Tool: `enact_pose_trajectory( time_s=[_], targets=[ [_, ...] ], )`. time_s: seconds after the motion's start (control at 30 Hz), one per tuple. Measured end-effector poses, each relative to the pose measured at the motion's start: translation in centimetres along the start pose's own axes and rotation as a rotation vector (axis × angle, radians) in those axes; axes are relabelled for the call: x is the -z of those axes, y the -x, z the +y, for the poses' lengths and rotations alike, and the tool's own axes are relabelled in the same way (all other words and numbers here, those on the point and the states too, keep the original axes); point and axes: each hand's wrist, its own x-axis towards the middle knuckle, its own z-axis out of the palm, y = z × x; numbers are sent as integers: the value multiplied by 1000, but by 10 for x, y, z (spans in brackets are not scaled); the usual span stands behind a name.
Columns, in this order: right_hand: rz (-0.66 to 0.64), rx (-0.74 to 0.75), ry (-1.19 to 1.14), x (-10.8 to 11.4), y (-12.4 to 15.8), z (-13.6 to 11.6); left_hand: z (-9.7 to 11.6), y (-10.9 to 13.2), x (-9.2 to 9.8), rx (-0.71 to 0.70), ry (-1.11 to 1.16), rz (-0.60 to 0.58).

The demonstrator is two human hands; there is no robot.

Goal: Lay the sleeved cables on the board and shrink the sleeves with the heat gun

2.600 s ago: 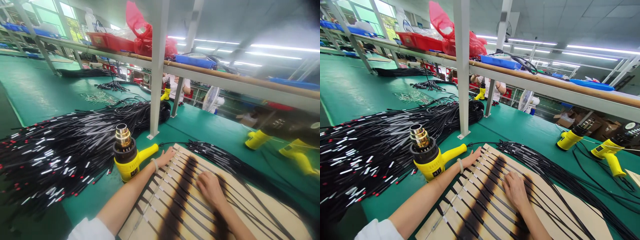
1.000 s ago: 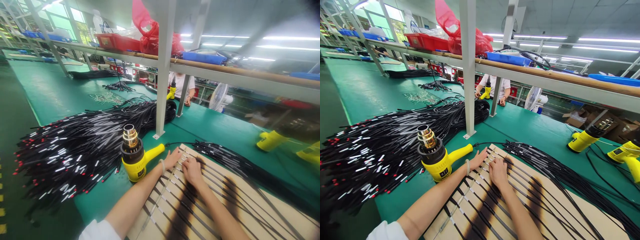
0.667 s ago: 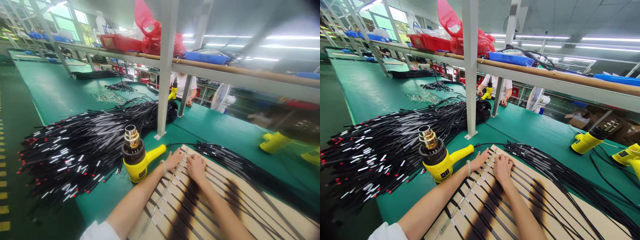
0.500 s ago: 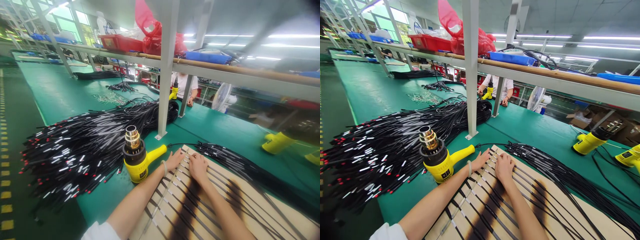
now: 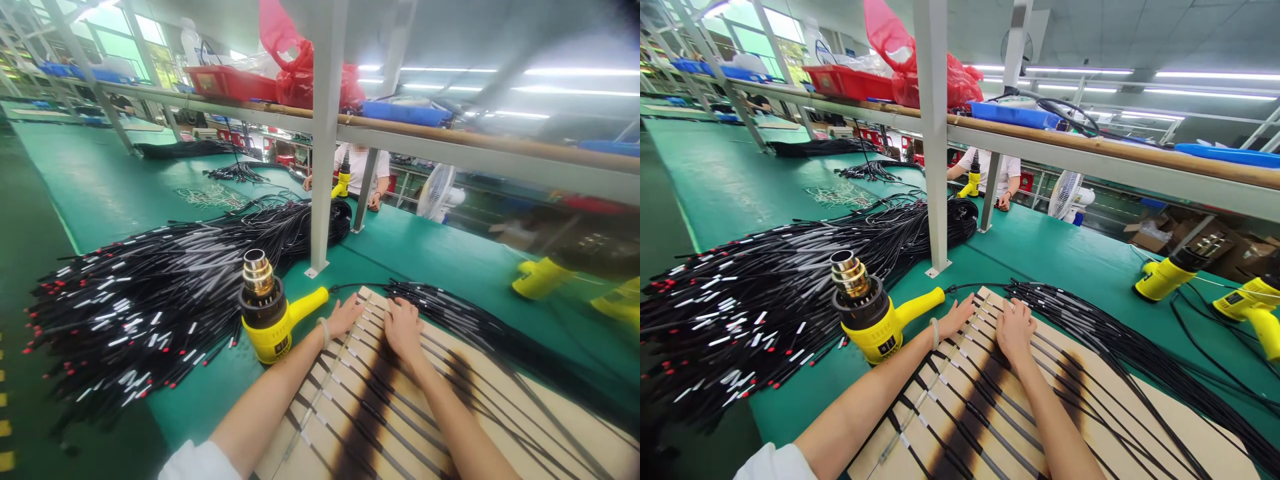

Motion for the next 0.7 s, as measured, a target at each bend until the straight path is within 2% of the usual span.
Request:
enact_pose_trajectory(
  time_s=[0.1, 0.2, 0.33, 0.43, 0.57, 0.7],
  targets=[
    [38, -13, -36, 15, 21, 18, 0, -3, 2, -6, -10, 4],
    [125, 56, -146, 25, 55, 39, 8, 0, 8, 2, -22, 23],
    [198, 185, -268, 26, 102, 68, 22, 19, 19, 0, -56, 73],
    [135, 280, -317, 20, 127, 87, 20, 45, 21, 14, -95, 129],
    [-10, 311, -275, 15, 144, 98, 3, 81, 13, 63, -74, 254],
    [-146, 252, -180, 19, 147, 91, -14, 97, 2, 38, 41, 230]
  ],
)
